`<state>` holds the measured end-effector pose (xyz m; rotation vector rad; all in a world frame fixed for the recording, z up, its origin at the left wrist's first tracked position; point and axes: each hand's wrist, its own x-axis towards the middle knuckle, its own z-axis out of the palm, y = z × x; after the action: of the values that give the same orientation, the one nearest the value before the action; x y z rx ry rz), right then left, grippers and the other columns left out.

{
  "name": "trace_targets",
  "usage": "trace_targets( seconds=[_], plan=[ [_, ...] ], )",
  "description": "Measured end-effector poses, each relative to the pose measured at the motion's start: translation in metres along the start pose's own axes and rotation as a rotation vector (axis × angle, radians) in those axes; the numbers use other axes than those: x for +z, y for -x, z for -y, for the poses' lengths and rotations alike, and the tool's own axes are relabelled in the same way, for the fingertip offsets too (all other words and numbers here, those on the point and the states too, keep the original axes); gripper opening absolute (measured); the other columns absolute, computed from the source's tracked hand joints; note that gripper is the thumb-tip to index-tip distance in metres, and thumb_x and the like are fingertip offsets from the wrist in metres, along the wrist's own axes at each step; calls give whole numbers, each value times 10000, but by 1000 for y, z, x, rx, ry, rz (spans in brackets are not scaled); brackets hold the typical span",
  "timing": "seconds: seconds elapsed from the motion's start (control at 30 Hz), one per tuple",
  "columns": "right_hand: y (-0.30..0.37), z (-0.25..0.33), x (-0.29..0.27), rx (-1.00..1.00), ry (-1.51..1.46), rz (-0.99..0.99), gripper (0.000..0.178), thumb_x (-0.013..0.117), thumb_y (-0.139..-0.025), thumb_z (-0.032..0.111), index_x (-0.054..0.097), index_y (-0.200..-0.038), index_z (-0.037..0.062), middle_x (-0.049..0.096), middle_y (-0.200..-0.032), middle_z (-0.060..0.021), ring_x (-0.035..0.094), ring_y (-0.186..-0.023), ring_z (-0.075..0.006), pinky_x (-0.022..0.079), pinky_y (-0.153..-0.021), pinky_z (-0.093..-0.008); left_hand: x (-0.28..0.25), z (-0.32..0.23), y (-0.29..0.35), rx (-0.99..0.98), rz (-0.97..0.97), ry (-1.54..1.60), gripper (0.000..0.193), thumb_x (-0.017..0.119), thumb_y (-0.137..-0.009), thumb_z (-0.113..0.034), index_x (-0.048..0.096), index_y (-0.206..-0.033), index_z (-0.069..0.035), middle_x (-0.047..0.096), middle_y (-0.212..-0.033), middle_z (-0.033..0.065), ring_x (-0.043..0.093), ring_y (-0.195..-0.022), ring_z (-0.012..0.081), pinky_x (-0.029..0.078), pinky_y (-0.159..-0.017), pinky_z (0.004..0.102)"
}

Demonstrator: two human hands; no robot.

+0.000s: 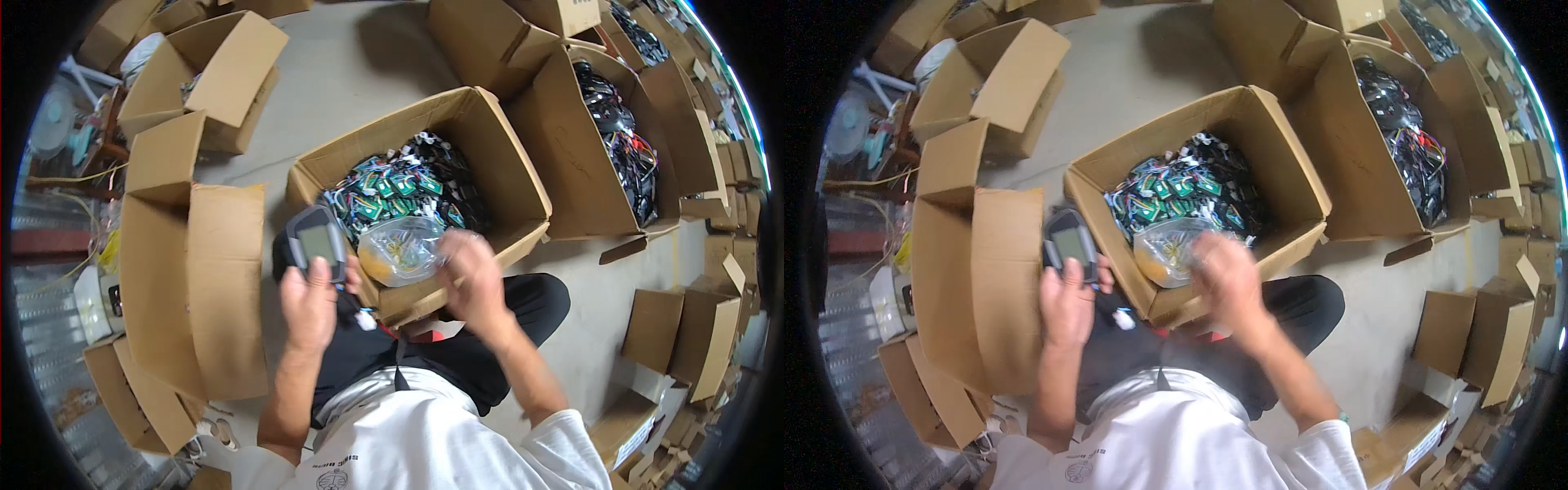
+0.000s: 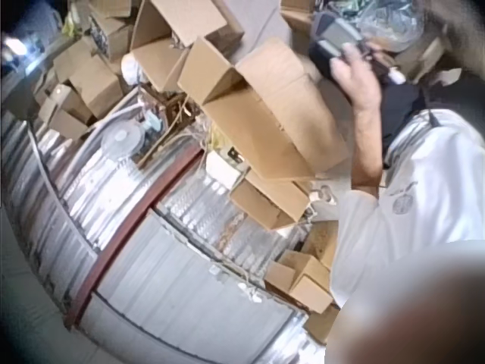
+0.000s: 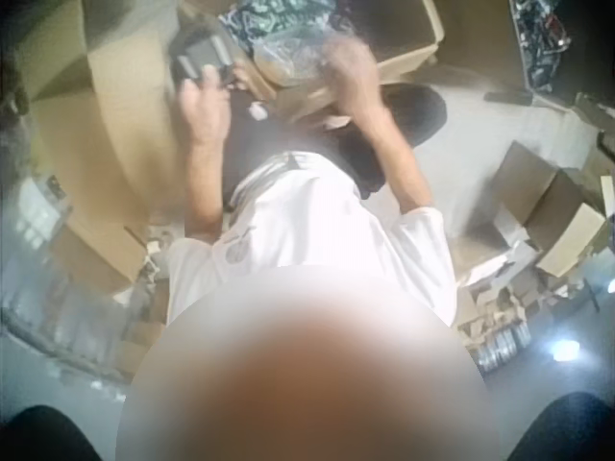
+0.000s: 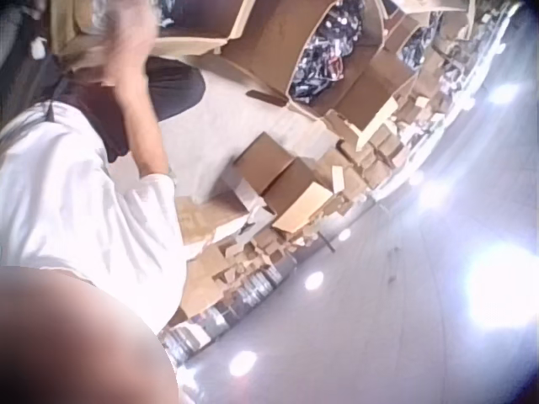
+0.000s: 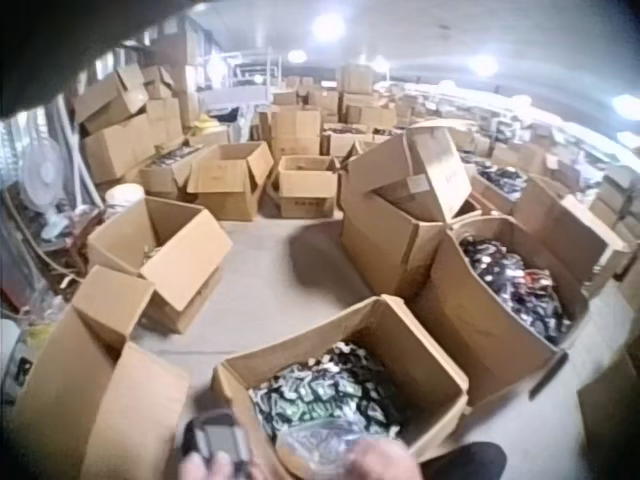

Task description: The person sorts through green circuit boards by hand, then packages them into smaller plastic bags or cardboard boxes.

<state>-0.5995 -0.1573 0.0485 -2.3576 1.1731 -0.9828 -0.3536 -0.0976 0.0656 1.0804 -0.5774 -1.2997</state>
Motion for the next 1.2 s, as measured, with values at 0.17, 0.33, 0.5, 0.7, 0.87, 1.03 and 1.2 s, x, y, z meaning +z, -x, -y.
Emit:
trace_targets(
  seconds=[0.17, 0.33, 0.5, 0.7, 0.87, 1.03, 1.2],
  plan=[
    [-40, -149, 23, 639, 76, 137, 209, 687, -860, 190, 689, -954, 4, 679, -940, -217, 669, -876, -409, 528, -784, -453, -19, -21, -73, 52, 35, 68, 352, 493, -1058, -287, 534, -1193, 36, 675, -1049, 194, 666, -828, 226, 525, -654, 334],
    [-39, -246, 139, 586, 444, 718, 230, 670, -847, 205, 701, -1016, 51, 681, -1069, -190, 663, -1019, -385, 535, -869, -498, -28, 0, -103, -112, -90, -37, 345, 483, -1061, -277, 532, -1208, 31, 679, -1075, 208, 687, -812, 242, 539, -601, 318],
    [-26, -319, 221, 417, 510, 717, 331, 541, -878, 94, 531, -1202, 25, 585, -1263, -202, 570, -1187, -385, 514, -949, -447, -24, -5, -109, -164, -61, -131, 365, 427, -1077, -267, 498, -1234, 55, 666, -1049, 209, 675, -797, 235, 532, -624, 332],
    [-51, -328, 219, 515, 396, 912, 221, 530, -894, 126, 638, -997, -38, 696, -962, -277, 677, -916, -455, 540, -839, -532, -36, -12, -110, -182, -63, -170, 380, 442, -1075, -270, 536, -1210, 73, 680, -1047, 215, 693, -804, 241, 553, -637, 315],
    [-79, -313, 116, 827, -372, 561, 248, 557, -950, 134, 660, -1074, -55, 700, -849, -151, 697, -815, -214, 550, -750, -363, -32, -7, -110, -210, -29, -116, 373, 458, -1075, -289, 564, -1225, 36, 696, -1055, 176, 697, -834, 205, 555, -646, 288],
    [-125, -98, 14, 459, -144, 179, 244, 536, -987, 38, 641, -1182, -67, 708, -1021, -137, 704, -916, -243, 573, -863, -348, -32, 12, -96, -236, 60, -30, 461, 403, -1083, -383, 572, -1224, 23, 696, -1037, 167, 689, -817, 202, 547, -642, 303],
    [-77, -8, 7, -531, 167, -18, 383, 643, -801, 16, 644, -1178, -51, 679, -1183, -216, 679, -1082, -351, 567, -927, -426, -6, 30, -61, -392, 193, 241, 615, 371, -1037, -559, 598, -1218, -16, 695, -1055, 110, 686, -869, 177, 548, -667, 296]
  ],
)
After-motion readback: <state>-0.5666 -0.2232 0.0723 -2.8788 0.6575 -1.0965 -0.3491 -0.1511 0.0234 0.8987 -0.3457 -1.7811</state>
